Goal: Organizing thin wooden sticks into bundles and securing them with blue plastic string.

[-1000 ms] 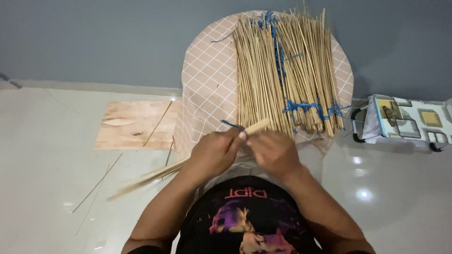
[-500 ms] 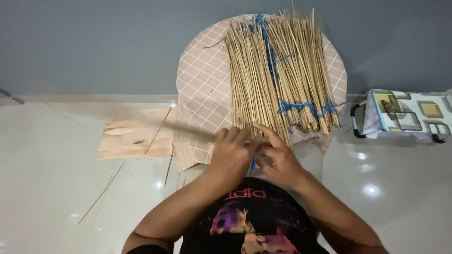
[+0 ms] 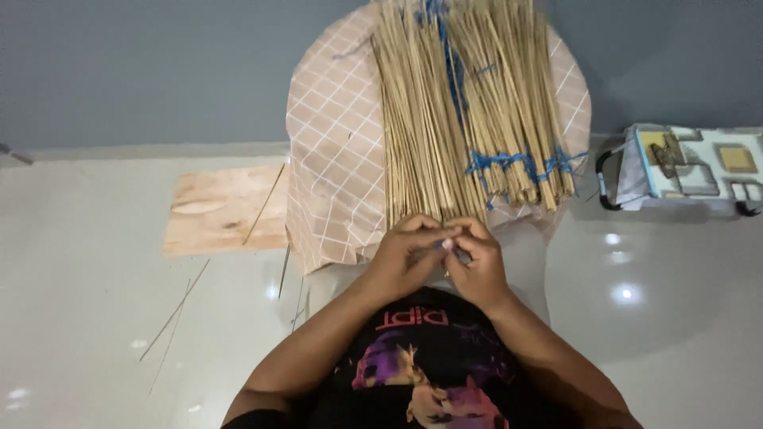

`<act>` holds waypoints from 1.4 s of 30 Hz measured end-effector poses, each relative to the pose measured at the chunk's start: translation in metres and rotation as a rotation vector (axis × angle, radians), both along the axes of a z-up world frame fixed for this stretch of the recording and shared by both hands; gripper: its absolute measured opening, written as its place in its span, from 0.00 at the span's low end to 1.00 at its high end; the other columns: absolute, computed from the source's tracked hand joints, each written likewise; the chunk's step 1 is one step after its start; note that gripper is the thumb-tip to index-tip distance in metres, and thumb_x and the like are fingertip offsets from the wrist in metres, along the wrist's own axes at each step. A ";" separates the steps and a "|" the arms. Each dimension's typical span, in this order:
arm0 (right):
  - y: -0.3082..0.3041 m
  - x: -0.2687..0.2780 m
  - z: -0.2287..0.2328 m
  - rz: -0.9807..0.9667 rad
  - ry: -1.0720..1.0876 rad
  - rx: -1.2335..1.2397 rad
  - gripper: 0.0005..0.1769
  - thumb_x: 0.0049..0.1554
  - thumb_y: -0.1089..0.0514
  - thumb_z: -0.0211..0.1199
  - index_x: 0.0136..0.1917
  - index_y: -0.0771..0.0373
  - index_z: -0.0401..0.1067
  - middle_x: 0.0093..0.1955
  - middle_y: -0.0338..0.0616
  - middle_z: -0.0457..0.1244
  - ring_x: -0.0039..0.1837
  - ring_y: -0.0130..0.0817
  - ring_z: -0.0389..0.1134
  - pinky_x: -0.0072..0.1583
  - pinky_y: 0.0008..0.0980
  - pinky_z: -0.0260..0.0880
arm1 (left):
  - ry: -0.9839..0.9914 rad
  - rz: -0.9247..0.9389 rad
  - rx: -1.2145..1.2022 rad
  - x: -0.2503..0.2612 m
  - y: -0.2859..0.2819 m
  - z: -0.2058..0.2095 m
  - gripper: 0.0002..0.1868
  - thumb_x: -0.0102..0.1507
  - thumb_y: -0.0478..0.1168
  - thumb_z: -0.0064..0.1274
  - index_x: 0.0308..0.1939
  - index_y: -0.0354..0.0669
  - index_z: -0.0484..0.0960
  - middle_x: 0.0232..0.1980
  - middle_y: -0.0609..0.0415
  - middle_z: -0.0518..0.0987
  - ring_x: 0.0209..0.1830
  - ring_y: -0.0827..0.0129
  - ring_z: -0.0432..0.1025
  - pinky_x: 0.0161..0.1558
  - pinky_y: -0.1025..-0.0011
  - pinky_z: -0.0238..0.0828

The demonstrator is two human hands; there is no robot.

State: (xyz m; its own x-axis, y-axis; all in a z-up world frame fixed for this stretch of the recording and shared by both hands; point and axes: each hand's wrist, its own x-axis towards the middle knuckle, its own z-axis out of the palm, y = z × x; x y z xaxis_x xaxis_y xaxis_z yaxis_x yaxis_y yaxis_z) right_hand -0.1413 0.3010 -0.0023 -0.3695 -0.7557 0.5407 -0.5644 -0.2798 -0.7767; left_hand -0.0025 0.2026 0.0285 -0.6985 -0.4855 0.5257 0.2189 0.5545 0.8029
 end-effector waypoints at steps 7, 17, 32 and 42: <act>-0.013 0.005 -0.017 0.015 -0.112 -0.025 0.05 0.58 0.65 0.68 0.40 0.70 0.79 0.42 0.53 0.65 0.47 0.46 0.74 0.50 0.38 0.73 | 0.049 0.056 0.037 0.012 -0.011 -0.012 0.22 0.60 0.31 0.60 0.59 0.40 0.83 0.45 0.39 0.85 0.47 0.38 0.79 0.50 0.51 0.76; -0.015 0.009 0.001 -0.020 -0.017 -0.093 0.06 0.61 0.63 0.67 0.44 0.70 0.80 0.42 0.52 0.67 0.50 0.53 0.74 0.49 0.43 0.73 | 0.068 0.148 0.055 0.014 -0.014 -0.009 0.19 0.59 0.25 0.60 0.54 0.39 0.85 0.42 0.43 0.87 0.45 0.48 0.82 0.50 0.54 0.77; -0.027 -0.006 -0.007 0.187 -0.538 0.060 0.23 0.61 0.66 0.62 0.67 0.73 0.59 0.41 0.56 0.69 0.32 0.31 0.67 0.34 0.25 0.65 | 0.036 0.147 0.451 0.007 -0.020 -0.032 0.07 0.63 0.32 0.63 0.45 0.41 0.89 0.29 0.54 0.84 0.33 0.77 0.72 0.43 0.71 0.74; -0.025 -0.001 -0.021 0.187 -0.656 0.097 0.07 0.60 0.67 0.65 0.46 0.77 0.75 0.29 0.54 0.64 0.31 0.31 0.66 0.34 0.27 0.69 | -0.119 0.214 0.359 0.013 -0.014 -0.010 0.04 0.60 0.35 0.66 0.38 0.43 0.89 0.25 0.55 0.82 0.30 0.74 0.71 0.39 0.72 0.71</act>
